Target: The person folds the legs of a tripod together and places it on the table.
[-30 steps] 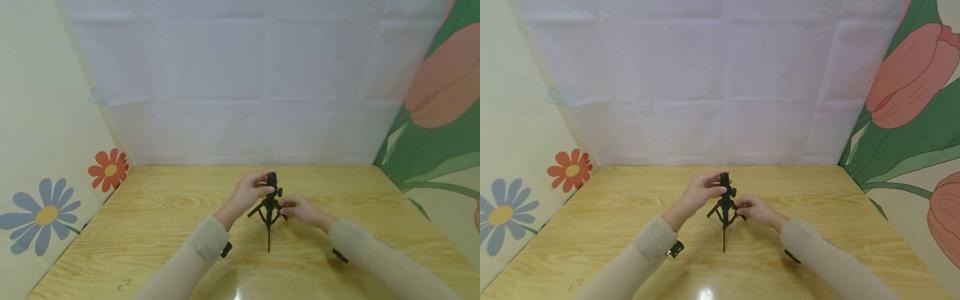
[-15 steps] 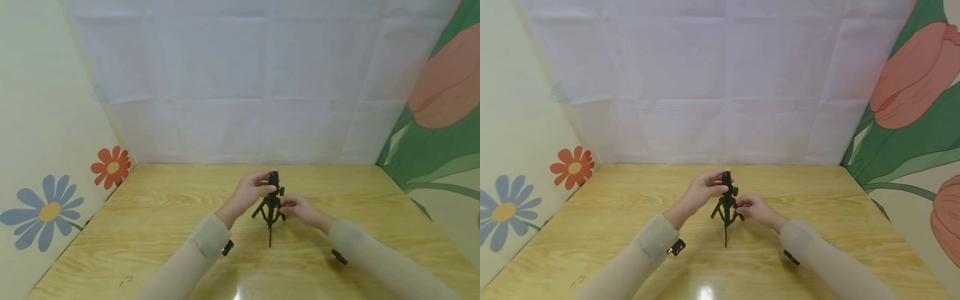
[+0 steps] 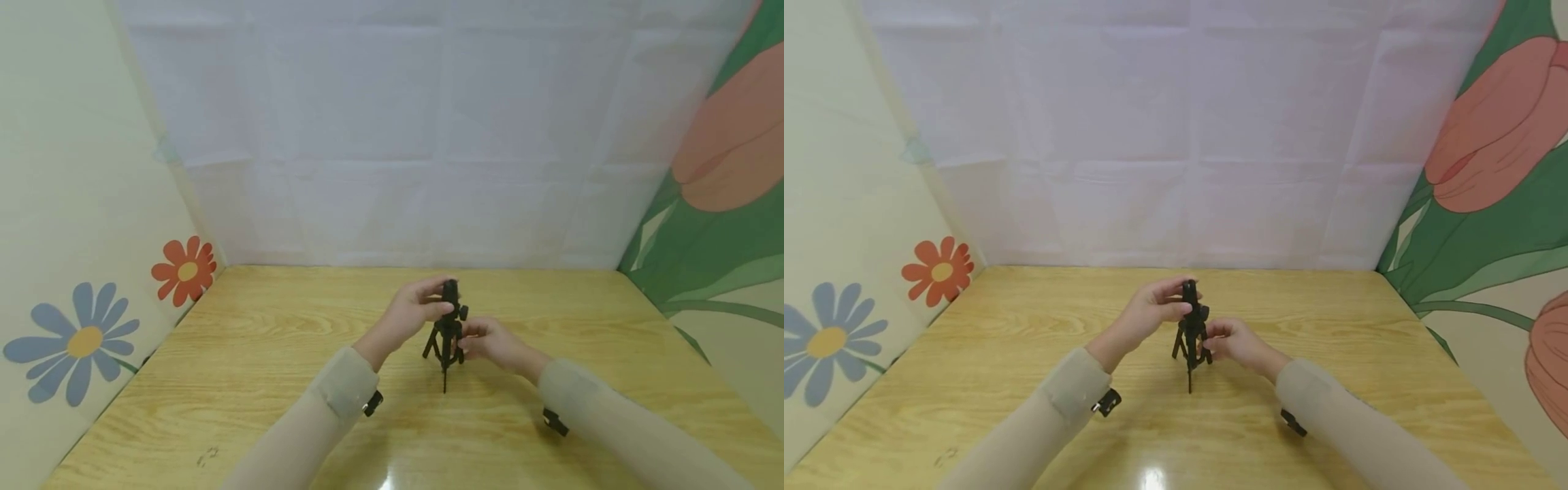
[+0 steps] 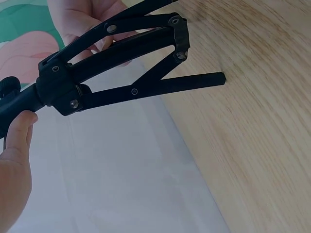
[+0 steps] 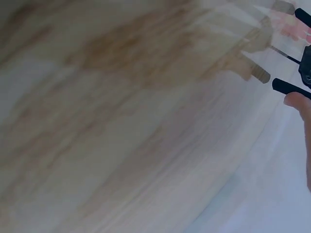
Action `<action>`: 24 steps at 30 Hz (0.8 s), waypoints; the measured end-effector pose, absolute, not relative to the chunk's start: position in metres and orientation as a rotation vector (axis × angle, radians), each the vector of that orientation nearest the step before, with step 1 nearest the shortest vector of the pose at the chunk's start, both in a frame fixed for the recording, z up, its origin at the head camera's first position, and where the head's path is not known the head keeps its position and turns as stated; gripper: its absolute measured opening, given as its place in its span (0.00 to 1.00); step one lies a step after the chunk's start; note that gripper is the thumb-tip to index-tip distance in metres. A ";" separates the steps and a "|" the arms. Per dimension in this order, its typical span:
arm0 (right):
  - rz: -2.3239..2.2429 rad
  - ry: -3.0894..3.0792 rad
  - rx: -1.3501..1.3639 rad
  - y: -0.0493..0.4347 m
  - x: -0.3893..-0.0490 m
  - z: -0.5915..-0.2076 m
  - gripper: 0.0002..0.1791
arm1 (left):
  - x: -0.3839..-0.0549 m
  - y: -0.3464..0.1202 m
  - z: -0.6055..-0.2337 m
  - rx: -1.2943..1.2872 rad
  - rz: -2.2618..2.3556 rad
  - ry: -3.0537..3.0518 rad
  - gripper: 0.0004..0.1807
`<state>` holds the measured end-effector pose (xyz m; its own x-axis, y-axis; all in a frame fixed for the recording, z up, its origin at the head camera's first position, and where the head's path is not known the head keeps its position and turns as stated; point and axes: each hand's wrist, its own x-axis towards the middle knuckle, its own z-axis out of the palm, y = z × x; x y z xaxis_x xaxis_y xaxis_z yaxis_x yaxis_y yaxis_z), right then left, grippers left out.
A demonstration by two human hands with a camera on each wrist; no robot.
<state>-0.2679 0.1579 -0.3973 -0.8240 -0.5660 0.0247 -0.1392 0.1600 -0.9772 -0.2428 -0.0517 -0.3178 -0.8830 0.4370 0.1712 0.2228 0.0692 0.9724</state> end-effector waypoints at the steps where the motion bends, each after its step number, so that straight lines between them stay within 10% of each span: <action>1: -1.709 2.088 -0.676 0.158 -0.268 -0.397 0.10 | -0.243 -0.052 -0.318 0.680 1.919 2.167 0.26; 24: -1.760 1.989 -0.643 0.154 -0.265 -0.396 0.13 | -0.245 -0.053 -0.319 0.758 1.879 2.170 0.25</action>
